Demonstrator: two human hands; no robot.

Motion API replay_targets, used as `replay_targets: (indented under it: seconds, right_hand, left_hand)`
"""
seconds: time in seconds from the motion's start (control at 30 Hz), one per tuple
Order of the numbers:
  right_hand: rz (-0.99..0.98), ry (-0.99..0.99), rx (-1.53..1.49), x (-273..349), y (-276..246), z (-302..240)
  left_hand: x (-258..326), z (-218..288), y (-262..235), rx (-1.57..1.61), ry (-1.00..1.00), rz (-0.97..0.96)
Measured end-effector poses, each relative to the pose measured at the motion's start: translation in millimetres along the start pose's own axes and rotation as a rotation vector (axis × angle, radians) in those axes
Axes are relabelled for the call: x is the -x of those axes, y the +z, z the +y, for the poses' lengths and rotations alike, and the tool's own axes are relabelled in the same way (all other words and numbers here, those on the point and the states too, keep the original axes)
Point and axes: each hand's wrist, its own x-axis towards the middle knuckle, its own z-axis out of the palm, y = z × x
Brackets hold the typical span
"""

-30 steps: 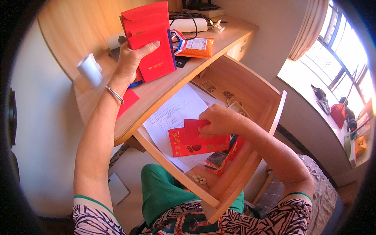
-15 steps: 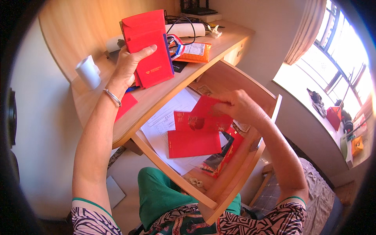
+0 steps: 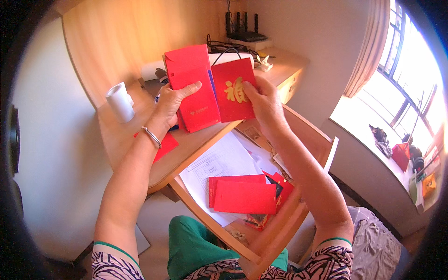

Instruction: The person sits at a desk and sorts red envelopes from a drawer, stacking them on the desk. They then handle a white document and a cardboard envelope, placing them back in the drawer. The person continues to fold and arrange red envelopes.

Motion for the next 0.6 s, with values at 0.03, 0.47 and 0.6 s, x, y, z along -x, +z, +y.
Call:
replay_targets:
  seconds: [0.03,0.47,0.6]
  right_hand:
    - [-0.019,-0.078,-0.032,-5.1,5.8,2.6]
    - [0.177,-0.262,0.563,-22.6,55.9,22.0]
    - [0.067,-0.314,0.586,-16.4,45.0,20.8]
  left_hand:
    - [-0.1,-0.1,0.0,0.009,-0.002,-0.002]
    - [-1.3,1.2,2.9,0.08,0.031,-0.031]
    - [1.6,2.2,3.2,0.055,0.035,-0.071]
